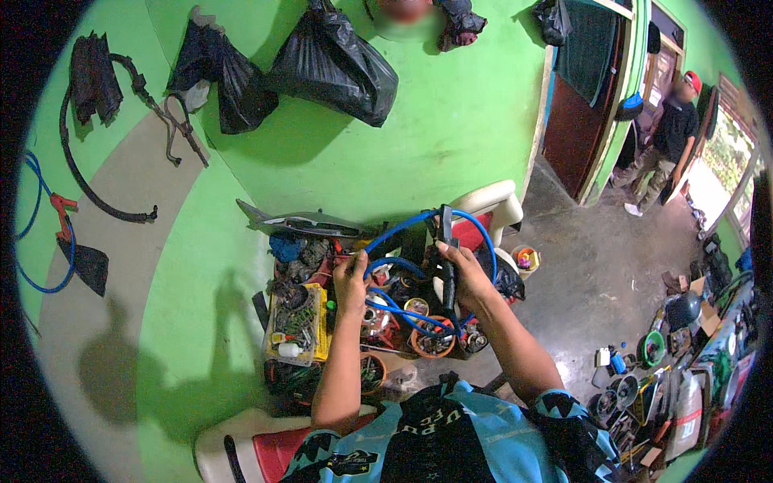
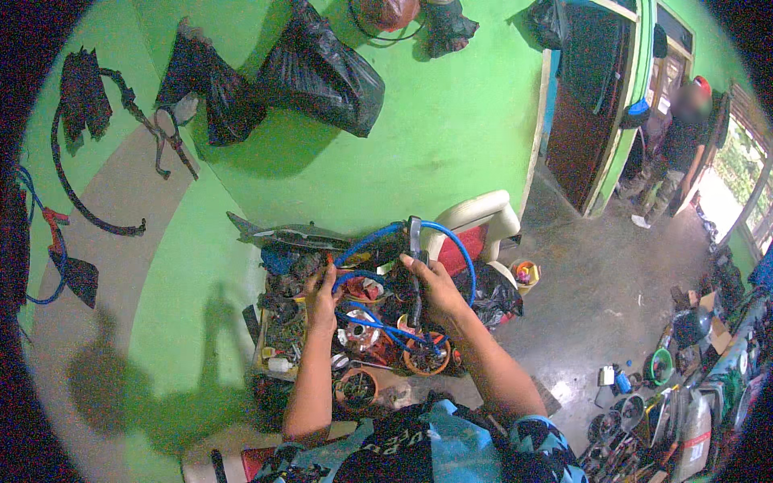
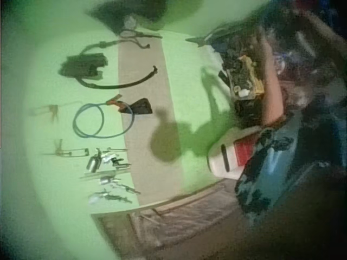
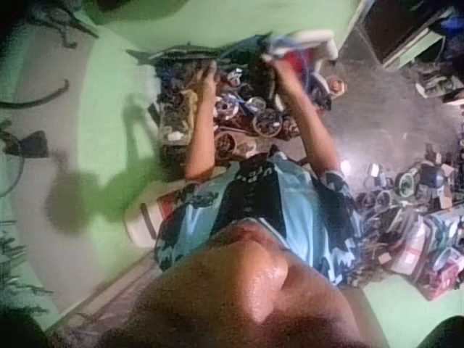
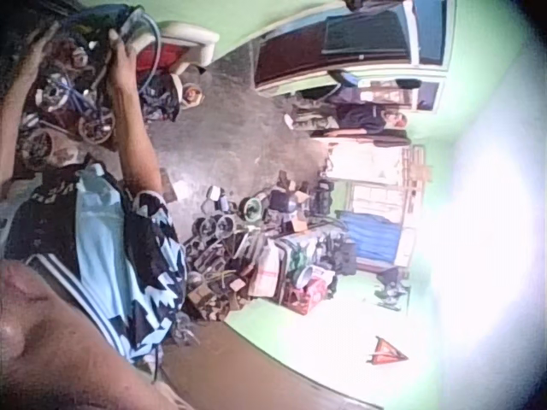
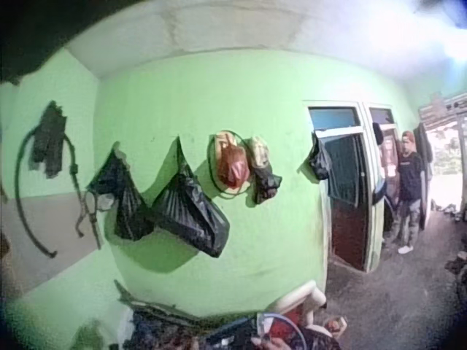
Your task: The person cleans and handles components of a mechanical part by hand while sitting on the floor, then stands up to retrieve and inspect a blue hose with clips.
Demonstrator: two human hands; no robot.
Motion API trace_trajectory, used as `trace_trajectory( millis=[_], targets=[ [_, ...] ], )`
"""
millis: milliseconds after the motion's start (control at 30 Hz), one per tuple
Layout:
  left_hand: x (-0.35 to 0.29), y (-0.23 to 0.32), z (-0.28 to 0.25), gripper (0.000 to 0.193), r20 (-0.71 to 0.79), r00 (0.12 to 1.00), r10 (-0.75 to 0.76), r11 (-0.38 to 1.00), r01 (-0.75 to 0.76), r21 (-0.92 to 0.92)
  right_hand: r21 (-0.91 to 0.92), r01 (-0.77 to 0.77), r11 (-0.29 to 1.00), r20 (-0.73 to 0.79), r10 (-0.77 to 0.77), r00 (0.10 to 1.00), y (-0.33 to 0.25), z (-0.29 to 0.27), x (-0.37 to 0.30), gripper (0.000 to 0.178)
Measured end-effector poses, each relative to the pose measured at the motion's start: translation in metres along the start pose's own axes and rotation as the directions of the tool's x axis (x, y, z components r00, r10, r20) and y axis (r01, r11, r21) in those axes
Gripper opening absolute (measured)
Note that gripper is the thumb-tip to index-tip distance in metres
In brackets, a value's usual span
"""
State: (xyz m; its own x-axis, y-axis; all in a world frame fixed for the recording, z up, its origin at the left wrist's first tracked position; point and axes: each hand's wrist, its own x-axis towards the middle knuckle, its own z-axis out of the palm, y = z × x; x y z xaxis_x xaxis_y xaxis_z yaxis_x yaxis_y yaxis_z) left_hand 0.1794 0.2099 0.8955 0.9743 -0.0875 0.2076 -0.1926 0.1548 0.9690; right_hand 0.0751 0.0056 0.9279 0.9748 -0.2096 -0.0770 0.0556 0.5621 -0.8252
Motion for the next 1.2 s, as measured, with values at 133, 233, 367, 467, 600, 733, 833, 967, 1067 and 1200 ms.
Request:
trace_trajectory(
  millis=[133,233,367,467,600,733,833,967,1067,1200],
  targets=[
    [0.001,-0.003,0.003,0.036,-0.068,0.981,-0.181,0.983,0.179,-0.041,-0.101,-0.027,0.995,-0.028,0.024,0.999,0.006,-0.009,0.000,0.031],
    [0.001,-0.001,-0.006,0.042,-0.181,0.979,-0.095,0.983,0.064,-0.173,-0.129,-0.013,0.992,0.053,0.020,0.998,0.002,0.007,-0.020,0.033],
    [0.002,0.027,-0.004,0.046,-0.201,0.972,-0.125,0.948,0.057,-0.312,-0.442,0.001,0.897,0.106,0.051,0.993,0.015,-0.002,-0.033,0.043],
    [0.016,0.032,0.004,0.033,-0.216,0.959,-0.182,0.914,0.084,-0.396,-0.498,-0.083,0.863,-0.014,0.088,0.996,0.052,-0.032,-0.022,0.042],
    [0.020,0.023,0.004,0.035,-0.039,0.996,-0.083,0.967,0.071,-0.244,-0.371,-0.150,0.917,0.100,0.199,0.975,0.054,-0.033,-0.011,0.044],
    [0.030,0.022,0.006,0.035,-0.192,0.966,-0.171,0.963,0.124,-0.238,-0.524,-0.205,0.827,-0.117,0.168,0.979,0.075,-0.049,-0.018,0.049],
    [0.056,-0.015,-0.045,0.030,-0.329,0.909,-0.255,0.922,0.126,-0.365,-0.432,-0.119,0.894,-0.067,0.099,0.993,0.069,-0.069,-0.015,0.049],
    [0.054,-0.040,-0.060,0.032,-0.321,0.886,-0.336,0.940,0.336,-0.058,-0.328,0.119,0.937,0.053,-0.107,0.993,0.016,-0.112,-0.013,0.054],
    [0.049,-0.070,-0.062,0.038,-0.120,0.986,-0.119,0.952,0.148,0.267,-0.222,0.312,0.924,-0.024,-0.325,0.945,-0.022,-0.089,-0.001,0.072],
    [0.051,-0.061,-0.021,0.062,0.332,0.933,0.138,0.700,-0.329,0.634,-0.235,0.291,0.927,0.096,-0.276,0.956,-0.073,-0.053,-0.002,0.075]
  ],
)
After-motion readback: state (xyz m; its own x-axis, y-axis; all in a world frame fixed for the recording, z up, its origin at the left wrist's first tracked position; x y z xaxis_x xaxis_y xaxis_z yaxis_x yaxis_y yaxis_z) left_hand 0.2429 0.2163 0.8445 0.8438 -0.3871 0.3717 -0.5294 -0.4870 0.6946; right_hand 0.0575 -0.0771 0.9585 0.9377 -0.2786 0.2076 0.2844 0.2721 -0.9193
